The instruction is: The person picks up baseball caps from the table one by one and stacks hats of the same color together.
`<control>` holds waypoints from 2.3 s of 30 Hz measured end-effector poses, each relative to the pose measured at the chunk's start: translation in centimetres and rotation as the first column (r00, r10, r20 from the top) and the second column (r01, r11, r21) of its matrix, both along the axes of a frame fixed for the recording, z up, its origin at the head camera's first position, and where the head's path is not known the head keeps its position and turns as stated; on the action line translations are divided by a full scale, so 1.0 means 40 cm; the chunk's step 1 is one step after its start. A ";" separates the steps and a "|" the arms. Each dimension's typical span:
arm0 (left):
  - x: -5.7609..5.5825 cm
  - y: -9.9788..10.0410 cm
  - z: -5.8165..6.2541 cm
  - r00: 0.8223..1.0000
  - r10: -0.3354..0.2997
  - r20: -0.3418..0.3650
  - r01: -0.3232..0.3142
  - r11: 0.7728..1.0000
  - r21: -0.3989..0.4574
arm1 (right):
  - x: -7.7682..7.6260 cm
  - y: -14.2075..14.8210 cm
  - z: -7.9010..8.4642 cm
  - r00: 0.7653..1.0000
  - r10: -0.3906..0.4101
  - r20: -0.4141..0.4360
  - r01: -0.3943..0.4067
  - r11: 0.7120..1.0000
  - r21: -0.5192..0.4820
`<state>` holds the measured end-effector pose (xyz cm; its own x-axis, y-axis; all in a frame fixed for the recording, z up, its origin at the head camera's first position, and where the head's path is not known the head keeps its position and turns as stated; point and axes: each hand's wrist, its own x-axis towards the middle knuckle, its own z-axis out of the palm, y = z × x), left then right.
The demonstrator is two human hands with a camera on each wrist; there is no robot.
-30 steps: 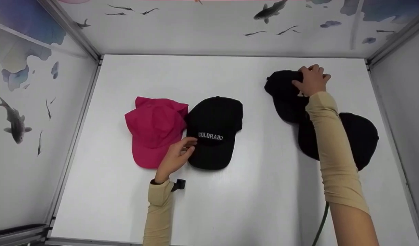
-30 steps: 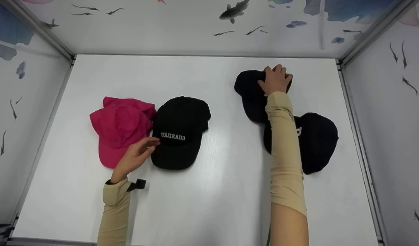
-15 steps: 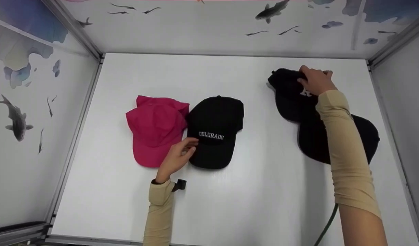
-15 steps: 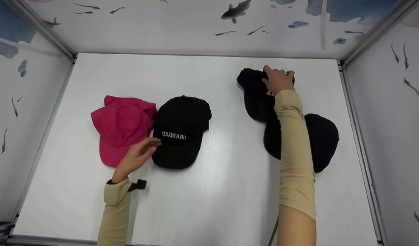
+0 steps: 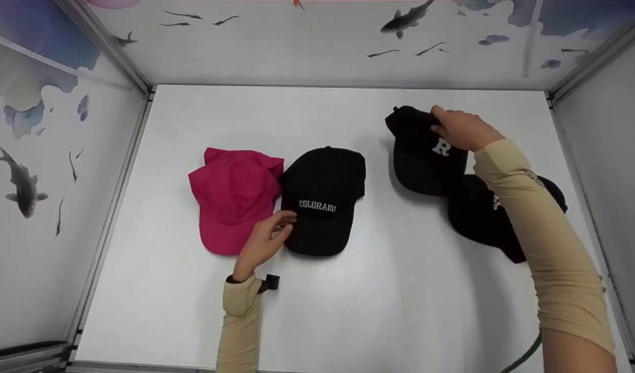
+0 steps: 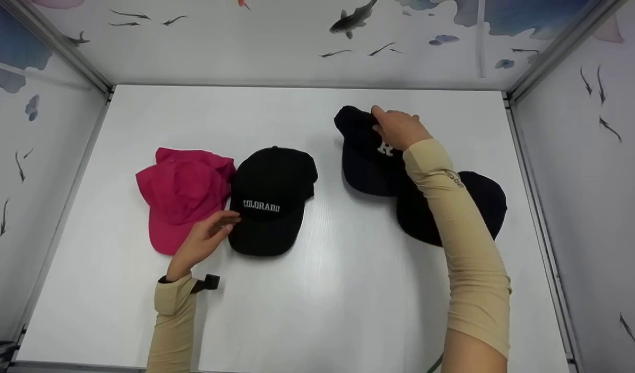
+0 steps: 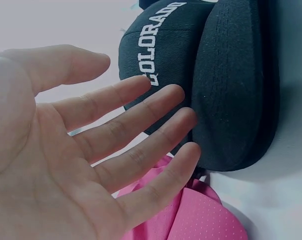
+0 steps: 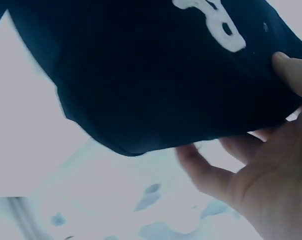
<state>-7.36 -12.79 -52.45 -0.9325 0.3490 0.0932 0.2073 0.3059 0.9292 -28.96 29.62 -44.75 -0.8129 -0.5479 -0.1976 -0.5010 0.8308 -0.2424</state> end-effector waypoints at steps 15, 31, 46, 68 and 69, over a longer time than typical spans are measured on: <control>0.009 -0.009 -0.005 1.000 0.009 0.002 -0.009 1.000 -0.008 | 0.172 -0.077 -0.084 0.991 0.134 0.007 -0.133 0.989 -0.065; 0.013 -0.005 -0.009 1.000 0.010 0.021 -0.010 1.000 -0.002 | 0.217 -0.065 -0.144 0.999 -0.011 0.046 0.010 1.000 0.028; 0.011 -0.007 -0.010 0.999 -0.005 0.041 0.005 1.000 0.006 | 0.088 0.003 -0.166 0.795 -0.043 0.605 0.146 0.982 -0.122; 0.017 -0.005 -0.014 0.999 0.009 0.039 -0.009 1.000 -0.011 | 0.079 0.006 -0.157 0.877 -0.102 0.469 0.278 0.905 -0.322; 0.018 -0.006 -0.014 0.999 0.010 0.039 -0.010 1.000 -0.012 | 0.080 0.009 -0.158 0.880 -0.101 0.465 0.278 0.902 -0.331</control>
<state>-6.66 -13.02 -53.01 -0.9387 0.3406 0.0521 0.1675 0.3187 0.9329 -25.75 29.98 -51.07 -0.7913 -0.4951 -0.3588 -0.1163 0.6980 -0.7066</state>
